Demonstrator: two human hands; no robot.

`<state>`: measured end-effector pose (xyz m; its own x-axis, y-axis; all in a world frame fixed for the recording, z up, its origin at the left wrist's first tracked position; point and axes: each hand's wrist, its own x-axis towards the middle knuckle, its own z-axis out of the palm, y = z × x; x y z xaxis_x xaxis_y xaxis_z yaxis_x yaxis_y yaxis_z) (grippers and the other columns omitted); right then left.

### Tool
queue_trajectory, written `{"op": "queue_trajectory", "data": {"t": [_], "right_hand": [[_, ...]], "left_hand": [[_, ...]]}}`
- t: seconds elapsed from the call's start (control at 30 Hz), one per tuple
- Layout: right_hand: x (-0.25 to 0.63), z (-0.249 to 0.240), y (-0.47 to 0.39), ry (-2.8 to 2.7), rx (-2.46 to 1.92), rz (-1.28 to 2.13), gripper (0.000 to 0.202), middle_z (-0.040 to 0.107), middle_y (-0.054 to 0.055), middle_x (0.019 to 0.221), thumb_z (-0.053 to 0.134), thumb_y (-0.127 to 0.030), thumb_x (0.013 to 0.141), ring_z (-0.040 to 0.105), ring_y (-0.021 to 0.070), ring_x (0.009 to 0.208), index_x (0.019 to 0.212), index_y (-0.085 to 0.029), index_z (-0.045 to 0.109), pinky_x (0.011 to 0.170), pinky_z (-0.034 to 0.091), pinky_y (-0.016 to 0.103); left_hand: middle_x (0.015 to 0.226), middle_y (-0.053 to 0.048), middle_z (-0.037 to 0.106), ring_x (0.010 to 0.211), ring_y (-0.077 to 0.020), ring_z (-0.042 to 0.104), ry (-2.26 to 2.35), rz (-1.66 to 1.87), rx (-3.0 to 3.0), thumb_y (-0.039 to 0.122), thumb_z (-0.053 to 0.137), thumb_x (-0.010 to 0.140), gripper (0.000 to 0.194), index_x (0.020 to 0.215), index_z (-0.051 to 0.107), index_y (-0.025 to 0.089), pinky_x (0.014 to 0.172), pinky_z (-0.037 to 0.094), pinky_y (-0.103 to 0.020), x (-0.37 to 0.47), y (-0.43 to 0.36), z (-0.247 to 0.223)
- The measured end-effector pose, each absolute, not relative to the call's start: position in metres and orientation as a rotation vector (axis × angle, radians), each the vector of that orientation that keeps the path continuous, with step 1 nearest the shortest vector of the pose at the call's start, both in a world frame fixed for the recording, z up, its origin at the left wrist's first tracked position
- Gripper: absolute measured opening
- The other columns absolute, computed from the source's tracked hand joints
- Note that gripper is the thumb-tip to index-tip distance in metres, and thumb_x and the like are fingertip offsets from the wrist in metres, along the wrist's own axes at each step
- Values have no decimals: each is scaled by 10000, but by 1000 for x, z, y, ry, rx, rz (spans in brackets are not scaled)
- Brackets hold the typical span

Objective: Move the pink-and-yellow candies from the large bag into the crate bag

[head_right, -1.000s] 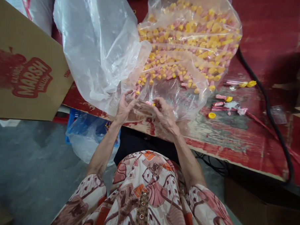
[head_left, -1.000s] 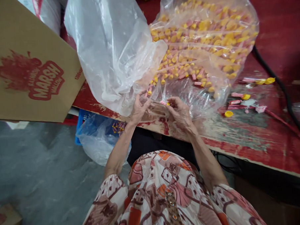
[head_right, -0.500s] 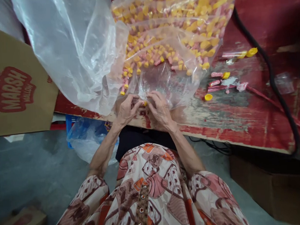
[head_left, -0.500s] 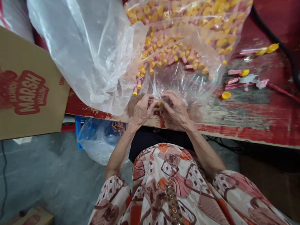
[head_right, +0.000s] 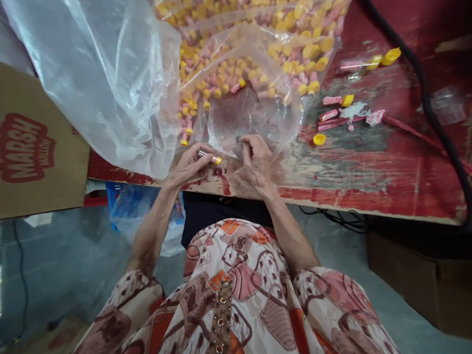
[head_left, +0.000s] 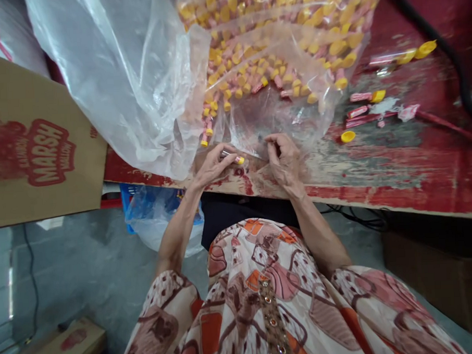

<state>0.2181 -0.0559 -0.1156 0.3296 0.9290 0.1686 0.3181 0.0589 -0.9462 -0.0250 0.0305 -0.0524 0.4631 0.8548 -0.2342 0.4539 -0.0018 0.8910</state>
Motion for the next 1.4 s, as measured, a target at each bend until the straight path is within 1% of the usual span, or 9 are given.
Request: {"op": "queue_trajectory", "data": {"t": [0.1, 0.2, 0.3, 0.5, 0.7, 0.9, 1.0, 1.23, 1.4], "right_hand": [[217, -116, -58, -1248, -1478, 628, 291, 798, 145, 1230, 514, -268, 1150, 745, 295, 1188, 1207, -241, 798, 1143, 630, 474], [217, -115, -59, -1273, -1500, 633, 282, 799, 145, 1230, 514, -283, 1161, 748, 314, 1205, 1184, -259, 794, 1153, 629, 491], [218, -113, -60, -1295, -1518, 628, 292, 806, 142, 1219, 507, -326, 1174, 755, 321, 1190, 1171, -262, 792, 1142, 642, 503], [219, -113, -61, -1282, -1543, 573, 302, 817, 157, 1152, 524, -415, 1147, 771, 352, 1125, 1119, -260, 782, 1077, 660, 547], [219, -111, -62, -1293, -1573, 492, 315, 830, 154, 1134, 529, -448, 1131, 792, 347, 1082, 1110, -261, 783, 1032, 651, 541], [219, -106, -63, -1334, -1584, 471, 328, 840, 155, 1144, 539, -457, 1143, 800, 342, 1070, 1114, -248, 790, 1008, 639, 537], [219, -106, -63, -1344, -1600, 470, 343, 837, 149, 1138, 524, -481, 1144, 794, 340, 1073, 1110, -261, 784, 1012, 645, 537], [222, -110, -61, -1337, -1606, 470, 357, 836, 150, 1121, 534, -488, 1130, 780, 340, 1055, 1102, -251, 800, 990, 646, 521], [223, -110, -62, -1342, -1609, 477, 355, 826, 140, 1132, 539, -496, 1131, 773, 335, 1069, 1122, -256, 800, 996, 647, 508]], "left_hand": [[934, -27, 809, 756, -171, 752, 1224, 530, 1774, 729, 770, 1150, 505, 1170, 745, 224, 691, 611, -266, -30, 22, -47], [1020, -47, 830, 870, -215, 793, 1340, 595, 2051, 563, 739, 1203, 321, 1232, 768, 245, 819, 655, -330, -28, 11, -48], [1155, -108, 852, 1055, -287, 821, 1391, 443, 2363, 385, 695, 1214, 161, 1252, 767, 247, 941, 655, -395, -17, 3, -57], [1119, -104, 812, 1148, -283, 809, 1331, 146, 2588, 262, 695, 1202, 51, 1186, 726, 225, 944, 598, -333, -1, 4, -63], [1078, -111, 787, 1097, -279, 798, 1493, 386, 2536, 235, 623, 1217, 121, 1149, 721, 213, 941, 600, -353, -1, -12, -65], [1016, -78, 756, 1012, -275, 786, 1411, 441, 2449, 228, 685, 1178, 94, 1088, 671, 249, 873, 614, -371, 1, -18, -73], [1043, -87, 754, 1037, -272, 780, 1477, 581, 2437, 237, 622, 1215, 114, 1113, 669, 260, 922, 621, -385, -2, -18, -72], [1001, -77, 736, 990, -266, 756, 1451, 499, 2402, 188, 690, 1119, 108, 1035, 654, 246, 832, 596, -358, 3, -17, -88], [1101, -117, 798, 1123, -296, 782, 1372, 654, 2381, 125, 656, 1068, 148, 1138, 739, 224, 987, 658, -419, 10, -17, -97]]}}
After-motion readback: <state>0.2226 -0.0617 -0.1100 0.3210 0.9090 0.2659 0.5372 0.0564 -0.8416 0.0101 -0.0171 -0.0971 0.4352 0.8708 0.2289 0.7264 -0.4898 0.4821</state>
